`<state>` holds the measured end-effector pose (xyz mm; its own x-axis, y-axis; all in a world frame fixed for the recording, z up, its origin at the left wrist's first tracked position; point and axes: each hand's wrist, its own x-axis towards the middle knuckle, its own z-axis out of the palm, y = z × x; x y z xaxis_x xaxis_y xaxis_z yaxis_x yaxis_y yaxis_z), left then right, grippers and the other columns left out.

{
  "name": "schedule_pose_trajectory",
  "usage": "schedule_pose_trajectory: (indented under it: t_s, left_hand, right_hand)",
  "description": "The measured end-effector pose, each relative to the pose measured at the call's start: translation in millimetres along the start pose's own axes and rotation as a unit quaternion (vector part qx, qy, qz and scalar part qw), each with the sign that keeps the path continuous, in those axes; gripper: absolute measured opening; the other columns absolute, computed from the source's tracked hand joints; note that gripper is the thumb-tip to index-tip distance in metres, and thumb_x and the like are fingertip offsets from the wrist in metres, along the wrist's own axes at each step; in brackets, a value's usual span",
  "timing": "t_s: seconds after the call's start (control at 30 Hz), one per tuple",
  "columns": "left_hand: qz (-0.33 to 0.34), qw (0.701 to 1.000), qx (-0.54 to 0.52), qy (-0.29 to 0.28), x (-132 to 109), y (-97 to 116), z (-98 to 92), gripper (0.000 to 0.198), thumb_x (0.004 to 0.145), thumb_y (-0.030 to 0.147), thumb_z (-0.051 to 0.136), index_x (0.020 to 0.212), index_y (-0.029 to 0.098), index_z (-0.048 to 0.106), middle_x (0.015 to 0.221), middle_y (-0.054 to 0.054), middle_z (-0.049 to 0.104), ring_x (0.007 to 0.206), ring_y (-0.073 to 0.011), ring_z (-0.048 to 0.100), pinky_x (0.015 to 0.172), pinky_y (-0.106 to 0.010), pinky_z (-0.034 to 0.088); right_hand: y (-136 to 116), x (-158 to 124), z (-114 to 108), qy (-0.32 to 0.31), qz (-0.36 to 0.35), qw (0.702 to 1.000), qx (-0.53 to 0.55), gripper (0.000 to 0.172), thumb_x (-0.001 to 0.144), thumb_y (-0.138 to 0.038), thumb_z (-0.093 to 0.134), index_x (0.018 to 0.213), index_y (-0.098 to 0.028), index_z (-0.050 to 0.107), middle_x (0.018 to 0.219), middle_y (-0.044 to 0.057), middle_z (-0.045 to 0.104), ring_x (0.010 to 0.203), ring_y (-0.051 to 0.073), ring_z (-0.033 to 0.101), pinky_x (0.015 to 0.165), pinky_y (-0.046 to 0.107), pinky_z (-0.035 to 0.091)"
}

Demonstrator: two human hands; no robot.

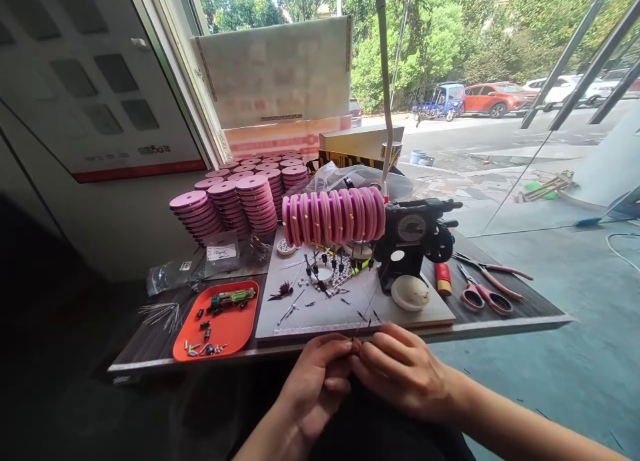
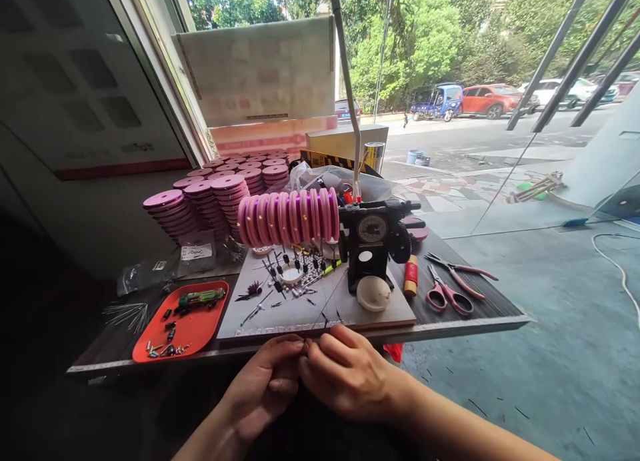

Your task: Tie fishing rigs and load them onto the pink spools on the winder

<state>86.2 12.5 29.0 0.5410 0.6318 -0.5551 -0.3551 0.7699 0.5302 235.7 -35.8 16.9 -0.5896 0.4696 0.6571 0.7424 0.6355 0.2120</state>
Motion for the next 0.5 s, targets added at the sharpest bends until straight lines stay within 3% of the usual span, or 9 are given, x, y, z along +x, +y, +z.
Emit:
schedule_pose_trajectory:
  t_s: [0.17,0.3,0.43,0.5]
  left_hand:
    - [0.001,1.0,-0.006,-0.005,1,-1,1.1,0.011,0.056,0.002,0.067,0.057,0.009,0.059,0.046,0.006,0.048,0.034,0.0025,0.032,0.029,-0.006,0.02]
    - [0.014,0.999,0.022,0.018,-1,-4,3.9,0.009,0.058,0.003,0.066,0.061,0.01,0.06,0.059,-0.001,0.06,0.036,0.0026,0.03,0.03,-0.007,0.018]
    - [0.064,0.995,0.076,0.029,-3,-8,6.8,0.007,0.059,0.008,0.067,0.062,0.011,0.06,0.067,-0.002,0.062,0.037,0.0024,0.024,0.033,-0.01,0.016]
    - [0.121,0.982,0.14,0.027,-3,-11,7.1,0.006,0.061,0.013,0.067,0.061,0.012,0.061,0.068,-0.002,0.062,0.037,0.0007,0.025,0.034,-0.013,0.017]
  right_hand:
    - [-2,0,3,0.005,0.022,1.0,0.007,0.018,0.083,-0.008,0.044,0.082,-0.012,0.062,0.07,0.005,0.062,0.057,0.014,0.047,0.055,0.031,0.038]
    - [-7,-15,8,0.005,0.059,0.997,0.041,0.024,0.085,-0.006,0.037,0.079,-0.012,0.06,0.063,0.004,0.057,0.057,0.015,0.045,0.053,0.03,0.036]
    - [-17,-37,10,0.003,0.158,0.984,0.084,0.03,0.089,-0.011,0.031,0.073,-0.016,0.055,0.06,0.003,0.051,0.055,0.014,0.042,0.05,0.027,0.034]
    - [-23,-40,8,-0.002,0.175,0.979,0.1,0.031,0.09,-0.012,0.029,0.072,-0.017,0.054,0.062,0.003,0.052,0.054,0.014,0.042,0.049,0.026,0.034]
